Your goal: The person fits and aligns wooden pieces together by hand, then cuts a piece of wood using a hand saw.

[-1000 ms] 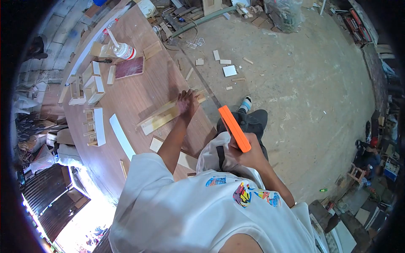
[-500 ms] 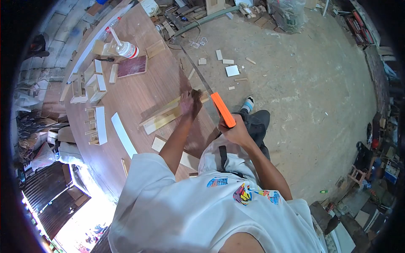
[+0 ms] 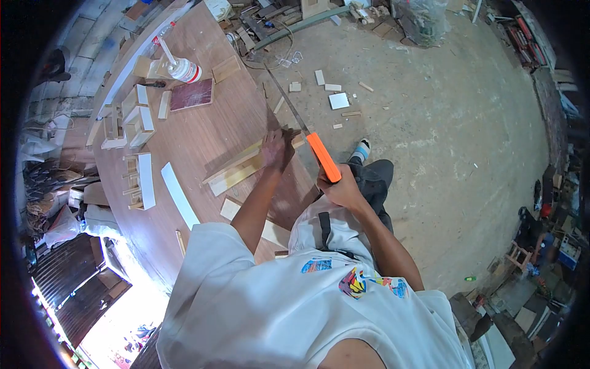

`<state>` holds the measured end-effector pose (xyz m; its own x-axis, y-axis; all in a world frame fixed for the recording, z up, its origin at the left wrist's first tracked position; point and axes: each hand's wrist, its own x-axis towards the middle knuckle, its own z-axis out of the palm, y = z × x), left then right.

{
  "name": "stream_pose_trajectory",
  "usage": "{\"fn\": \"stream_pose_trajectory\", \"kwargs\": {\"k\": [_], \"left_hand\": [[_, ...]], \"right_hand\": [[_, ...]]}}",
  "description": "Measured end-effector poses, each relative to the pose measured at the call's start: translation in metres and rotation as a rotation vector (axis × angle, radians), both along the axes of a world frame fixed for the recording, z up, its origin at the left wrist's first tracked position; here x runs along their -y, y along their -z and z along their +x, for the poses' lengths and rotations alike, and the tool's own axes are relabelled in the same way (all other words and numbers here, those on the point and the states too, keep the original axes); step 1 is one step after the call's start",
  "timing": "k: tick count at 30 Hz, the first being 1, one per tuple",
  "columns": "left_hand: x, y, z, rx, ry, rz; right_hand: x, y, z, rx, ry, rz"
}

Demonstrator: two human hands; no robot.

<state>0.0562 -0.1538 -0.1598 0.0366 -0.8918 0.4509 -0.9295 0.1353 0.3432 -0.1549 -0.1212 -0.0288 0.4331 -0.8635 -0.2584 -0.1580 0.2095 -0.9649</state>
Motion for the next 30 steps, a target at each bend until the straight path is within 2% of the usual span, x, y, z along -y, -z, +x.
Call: {"fn": "stream_pose_trajectory", "kwargs": {"k": [5, 7, 10, 17, 22, 26, 28, 30], "left_hand": [[-0.001, -0.015, -0.004, 0.014, -0.035, 0.078], [-0.003, -0.024, -0.007, 0.071, -0.021, -0.027], [-0.001, -0.019, -0.005, -0.005, -0.027, 0.103], [-0.002, -0.013, -0.005, -0.019, -0.042, 0.102], [-0.001, 0.0, 0.003, 0.146, 0.016, 0.067], [-0.001, 0.003, 0.002, 0.057, -0.068, 0.163], [-0.003, 0.002, 0.003, 0.235, 0.038, 0.281], [-0.014, -0.008, -0.002, 0.21, 0.118, 0.249]], "right_hand": [[0.0, 0.004, 0.001, 0.026, 0.006, -0.027], [-0.001, 0.005, 0.001, 0.034, 0.014, -0.034], [0.0, 0.005, 0.001, 0.038, 0.001, -0.018], [0.001, 0.001, 0.007, -0.014, -0.025, 0.014], [-0.005, -0.028, 0.009, -0.004, -0.008, 0.038], [-0.027, -0.069, -0.021, -0.019, -0.048, 0.049], [-0.039, -0.09, -0.042, -0.036, -0.062, 0.048], [-0.048, -0.103, -0.056, -0.026, -0.058, 0.167]]}}
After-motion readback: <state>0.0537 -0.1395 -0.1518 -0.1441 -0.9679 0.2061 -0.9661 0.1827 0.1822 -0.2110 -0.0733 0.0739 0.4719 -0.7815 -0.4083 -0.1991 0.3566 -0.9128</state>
